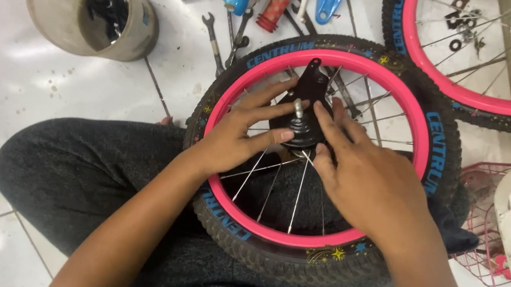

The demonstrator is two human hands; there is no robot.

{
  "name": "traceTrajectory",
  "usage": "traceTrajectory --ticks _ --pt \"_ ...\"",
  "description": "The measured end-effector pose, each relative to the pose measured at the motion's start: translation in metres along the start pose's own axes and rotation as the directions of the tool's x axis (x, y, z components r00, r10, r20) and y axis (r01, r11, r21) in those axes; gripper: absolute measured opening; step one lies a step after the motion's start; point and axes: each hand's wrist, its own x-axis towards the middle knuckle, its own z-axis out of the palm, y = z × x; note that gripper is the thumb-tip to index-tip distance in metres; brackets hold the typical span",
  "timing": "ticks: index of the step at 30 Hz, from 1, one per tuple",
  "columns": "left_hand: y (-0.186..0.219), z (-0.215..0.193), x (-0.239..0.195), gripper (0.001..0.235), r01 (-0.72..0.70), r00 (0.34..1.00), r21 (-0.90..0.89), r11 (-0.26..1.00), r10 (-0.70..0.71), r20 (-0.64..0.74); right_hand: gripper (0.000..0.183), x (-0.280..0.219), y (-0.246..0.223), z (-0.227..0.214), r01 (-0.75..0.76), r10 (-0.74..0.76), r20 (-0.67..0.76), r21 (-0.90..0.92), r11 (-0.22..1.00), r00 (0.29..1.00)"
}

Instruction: The person sits on the floor and cleans a bicycle wheel with a dark cloth, wiping the tire, rim, and spokes. They then pick up a blue bicycle fender and wipe it with the cloth, dipping the cloth into a bucket of water to clean the fender thoroughly.

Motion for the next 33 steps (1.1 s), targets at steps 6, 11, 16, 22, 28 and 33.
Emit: traceTrajectory --ticks 6,11,16,22,28,33 --pt "0.003 -0.015 0.006 0.046 0.136 0.991 -0.127 0.983 -0.134 0.02 0.058 0.001 -0.001 0.003 -0.073 0.074 -0.019 0.074 0.995 0.997" --pt "-0.002 -0.017 0.022 0.06 0.275 0.958 0.149 0.95 -0.257 -0.131 0.047 -0.014 -0.002 -0.006 0.028 -0.017 -0.252 0.041 0.999 0.968" --pt "-0.003 -0.009 0.022 0.078 0.467 0.882 -0.05 0.883 -0.47 -0.043 0.04 -0.069 -0.012 -0.027 -0.085 0.09 -0.508 0.033 0.996 0.857" --pt "-0.015 -0.007 0.024 0.083 0.502 0.865 -0.031 0.865 -0.501 0.025 0.08 -0.117 0.006 -0.01 -0.803 0.804 0.068 0.148 0.578 0.591" --pt "-0.023 -0.001 0.025 0.068 0.437 0.899 -0.362 0.823 -0.396 0.184 0.102 -0.115 -0.005 0.007 -0.722 0.83 0.079 0.544 0.428 0.552" --pt "-0.003 -0.007 0.023 0.064 0.338 0.941 -0.412 0.846 -0.303 0.15 0.067 -0.121 -0.009 0.006 -0.429 0.834 0.006 0.86 0.278 0.551"
